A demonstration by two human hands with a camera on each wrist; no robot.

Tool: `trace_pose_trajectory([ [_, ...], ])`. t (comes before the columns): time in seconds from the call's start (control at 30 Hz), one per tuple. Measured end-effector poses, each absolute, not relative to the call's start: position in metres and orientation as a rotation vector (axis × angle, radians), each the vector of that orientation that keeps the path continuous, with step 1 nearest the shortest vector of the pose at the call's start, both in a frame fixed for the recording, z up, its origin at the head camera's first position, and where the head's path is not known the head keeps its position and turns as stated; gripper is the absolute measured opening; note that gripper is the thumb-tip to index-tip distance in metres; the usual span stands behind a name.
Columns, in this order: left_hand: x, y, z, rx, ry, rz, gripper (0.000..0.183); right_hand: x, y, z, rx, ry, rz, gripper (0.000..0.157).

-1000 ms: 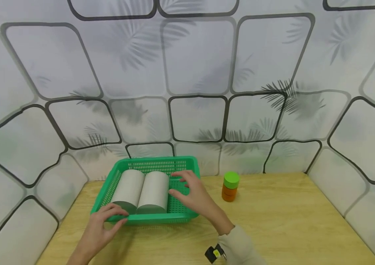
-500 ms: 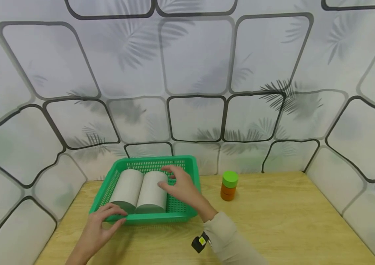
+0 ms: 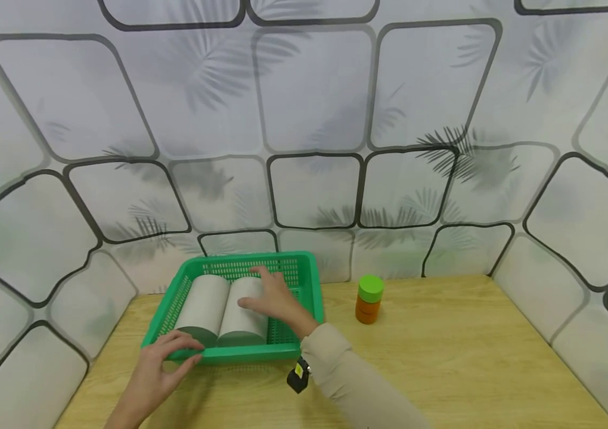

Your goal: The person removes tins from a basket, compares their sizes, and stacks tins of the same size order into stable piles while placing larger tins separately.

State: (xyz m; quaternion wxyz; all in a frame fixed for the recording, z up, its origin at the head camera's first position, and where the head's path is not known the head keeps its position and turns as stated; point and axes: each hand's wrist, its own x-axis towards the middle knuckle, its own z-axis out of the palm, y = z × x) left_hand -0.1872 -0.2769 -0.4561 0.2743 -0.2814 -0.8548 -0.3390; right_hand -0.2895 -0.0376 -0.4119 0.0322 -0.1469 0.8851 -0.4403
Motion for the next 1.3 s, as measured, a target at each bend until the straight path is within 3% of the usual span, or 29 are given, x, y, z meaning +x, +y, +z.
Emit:
trace_pose_trajectory([
  [0.3, -0.187, -0.277, -0.456, -0.749, -2.306, -0.951, 0.032, -0.296, -0.048, -0.424, -0.232, 2.552, -1.414, 0.082],
  [0.67, -0.187, -0.276, -0.457, -0.742, -2.298, -0.924, 0.033, -0.297, -0.055, -0.434, -0.087, 2.275, -1.557, 0.113],
  [1.3, -0.186, -0.273, -0.456, -0.766, -2.250, -0.767, 0.039, -0.296, -0.047, -0.435, -0.069, 2.298, -1.559, 0.103],
])
